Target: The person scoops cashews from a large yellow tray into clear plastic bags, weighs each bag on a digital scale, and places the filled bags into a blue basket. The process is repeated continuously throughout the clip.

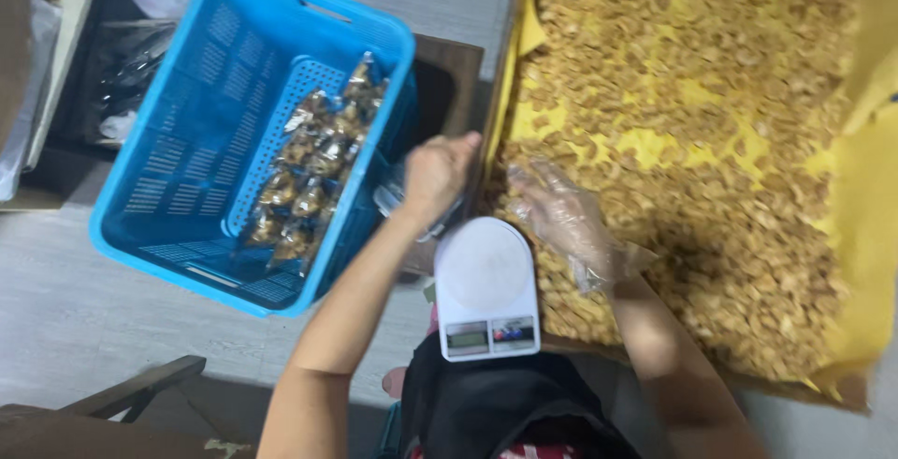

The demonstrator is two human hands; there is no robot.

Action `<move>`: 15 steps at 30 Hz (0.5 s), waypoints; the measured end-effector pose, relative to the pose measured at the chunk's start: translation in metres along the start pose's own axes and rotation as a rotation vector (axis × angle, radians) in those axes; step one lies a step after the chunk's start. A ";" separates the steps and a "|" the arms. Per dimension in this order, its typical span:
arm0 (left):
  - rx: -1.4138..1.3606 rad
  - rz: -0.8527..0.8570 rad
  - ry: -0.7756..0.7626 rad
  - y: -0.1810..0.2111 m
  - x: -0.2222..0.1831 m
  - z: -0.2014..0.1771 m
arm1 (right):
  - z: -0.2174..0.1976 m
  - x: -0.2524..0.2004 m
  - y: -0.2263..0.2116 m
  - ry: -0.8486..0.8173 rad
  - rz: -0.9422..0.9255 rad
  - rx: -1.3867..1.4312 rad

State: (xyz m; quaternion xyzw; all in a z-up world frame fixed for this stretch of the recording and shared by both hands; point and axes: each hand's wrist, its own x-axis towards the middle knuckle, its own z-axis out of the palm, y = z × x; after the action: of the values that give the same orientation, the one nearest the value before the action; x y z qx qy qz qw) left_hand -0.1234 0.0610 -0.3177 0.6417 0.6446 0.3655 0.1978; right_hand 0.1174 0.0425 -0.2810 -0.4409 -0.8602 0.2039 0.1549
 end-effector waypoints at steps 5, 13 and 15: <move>-0.223 0.508 -0.267 0.139 -0.080 0.081 | -0.009 -0.068 0.037 -0.223 -0.004 -0.209; -0.146 0.613 -0.375 0.231 -0.144 0.201 | -0.059 -0.144 0.079 -0.390 -0.087 -0.231; -0.262 0.621 -0.333 0.246 -0.156 0.220 | -0.079 -0.148 0.072 -0.485 -0.115 -0.316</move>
State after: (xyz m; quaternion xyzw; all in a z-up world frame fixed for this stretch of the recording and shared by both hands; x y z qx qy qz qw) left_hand 0.2190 -0.0649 -0.3172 0.8264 0.3262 0.3782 0.2600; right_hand 0.2865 -0.0243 -0.2601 -0.3484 -0.9169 0.1575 -0.1145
